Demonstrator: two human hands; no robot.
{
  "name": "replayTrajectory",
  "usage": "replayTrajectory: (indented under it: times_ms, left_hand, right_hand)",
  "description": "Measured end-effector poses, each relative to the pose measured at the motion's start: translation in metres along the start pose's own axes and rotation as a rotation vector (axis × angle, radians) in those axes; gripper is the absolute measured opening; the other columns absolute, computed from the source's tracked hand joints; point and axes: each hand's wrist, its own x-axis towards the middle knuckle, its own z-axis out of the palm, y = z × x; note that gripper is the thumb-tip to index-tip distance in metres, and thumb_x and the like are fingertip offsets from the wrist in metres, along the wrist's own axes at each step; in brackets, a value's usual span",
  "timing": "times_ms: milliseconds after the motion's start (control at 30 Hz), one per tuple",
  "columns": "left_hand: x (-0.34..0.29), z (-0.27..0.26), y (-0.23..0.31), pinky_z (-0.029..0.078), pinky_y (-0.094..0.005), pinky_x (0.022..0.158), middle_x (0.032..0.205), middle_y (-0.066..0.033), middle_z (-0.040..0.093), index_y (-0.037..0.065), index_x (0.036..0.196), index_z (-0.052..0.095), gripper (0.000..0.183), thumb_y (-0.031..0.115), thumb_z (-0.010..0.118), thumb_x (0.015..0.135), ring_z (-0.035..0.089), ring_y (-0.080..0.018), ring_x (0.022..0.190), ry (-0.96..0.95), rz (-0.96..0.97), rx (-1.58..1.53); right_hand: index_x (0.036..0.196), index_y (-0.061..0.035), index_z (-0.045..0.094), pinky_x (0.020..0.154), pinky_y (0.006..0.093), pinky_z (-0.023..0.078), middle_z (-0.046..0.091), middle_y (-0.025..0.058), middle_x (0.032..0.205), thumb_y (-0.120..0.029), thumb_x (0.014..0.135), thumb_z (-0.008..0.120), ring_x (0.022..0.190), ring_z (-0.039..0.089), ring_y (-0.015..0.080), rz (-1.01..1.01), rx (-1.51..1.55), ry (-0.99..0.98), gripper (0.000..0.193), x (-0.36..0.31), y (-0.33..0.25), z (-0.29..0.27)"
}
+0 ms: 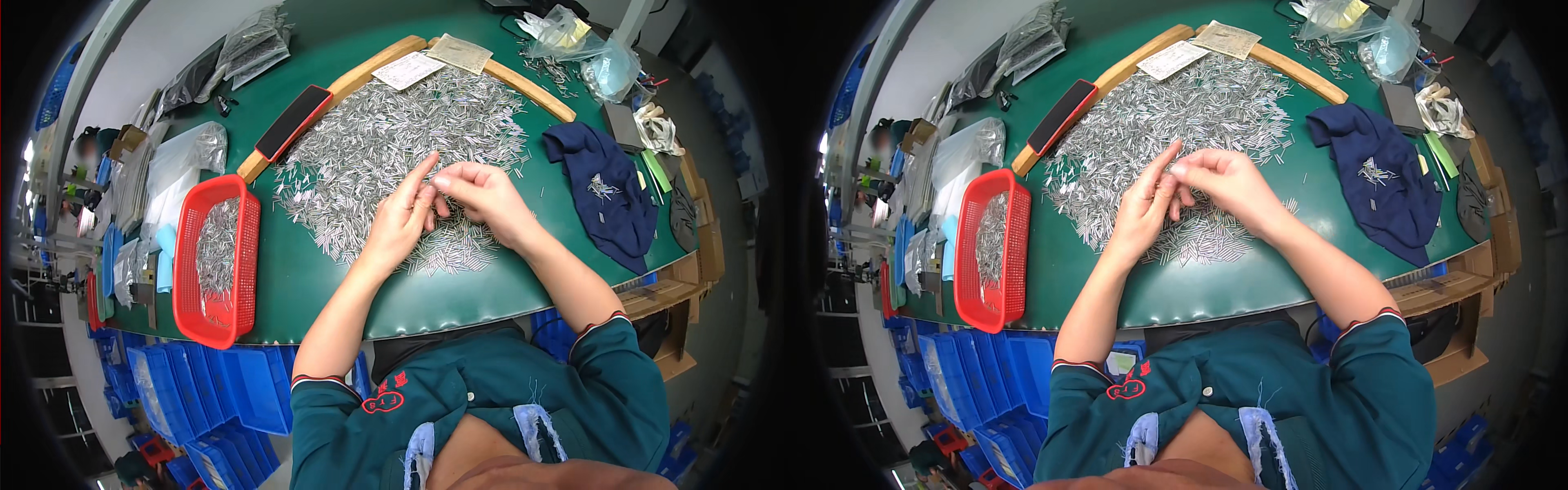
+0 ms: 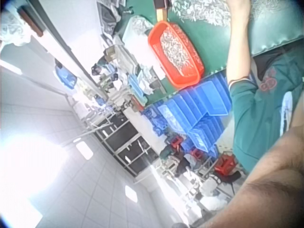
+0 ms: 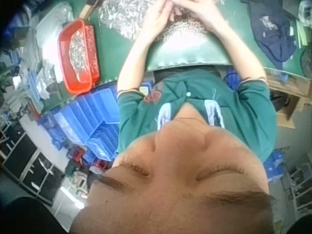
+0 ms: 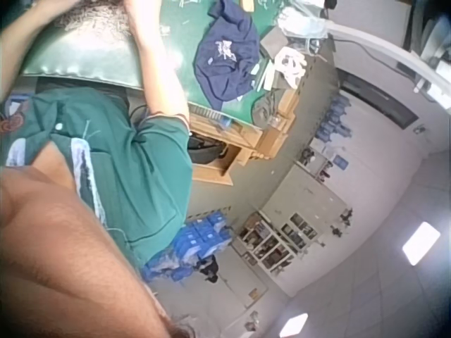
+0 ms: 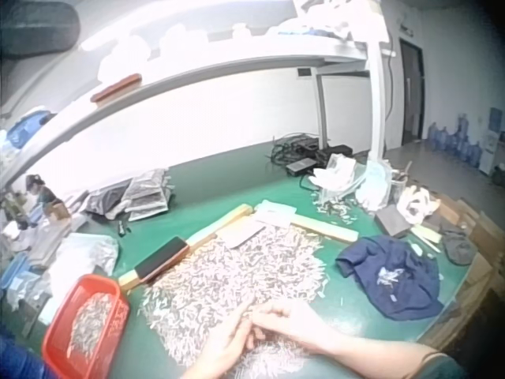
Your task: The person sorts tiny metal components by hand on a green work table surface, placing them into plastic bins and a sorting tray.
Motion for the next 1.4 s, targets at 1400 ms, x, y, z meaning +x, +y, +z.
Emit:
replayTrajectory:
  times_ms: [1400]
  left_hand:
    - [-0.002,-0.003,0.006,0.042,-0.0244,0.054,0.066,-0.0040,0.058,0.008,0.139,0.011,0.061,0.009,0.045,0.088,0.049,-0.0106,0.053,-0.086,-0.057,0.131]
  right_hand:
    - [0.093,-0.0068,0.053,0.038,0.0134,0.030,0.045,-0.0058,0.070,-0.022,0.088,0.052,0.051,0.038,0.0012,0.439,1.078,-0.023,0.017,0.012,0.005,-0.012]
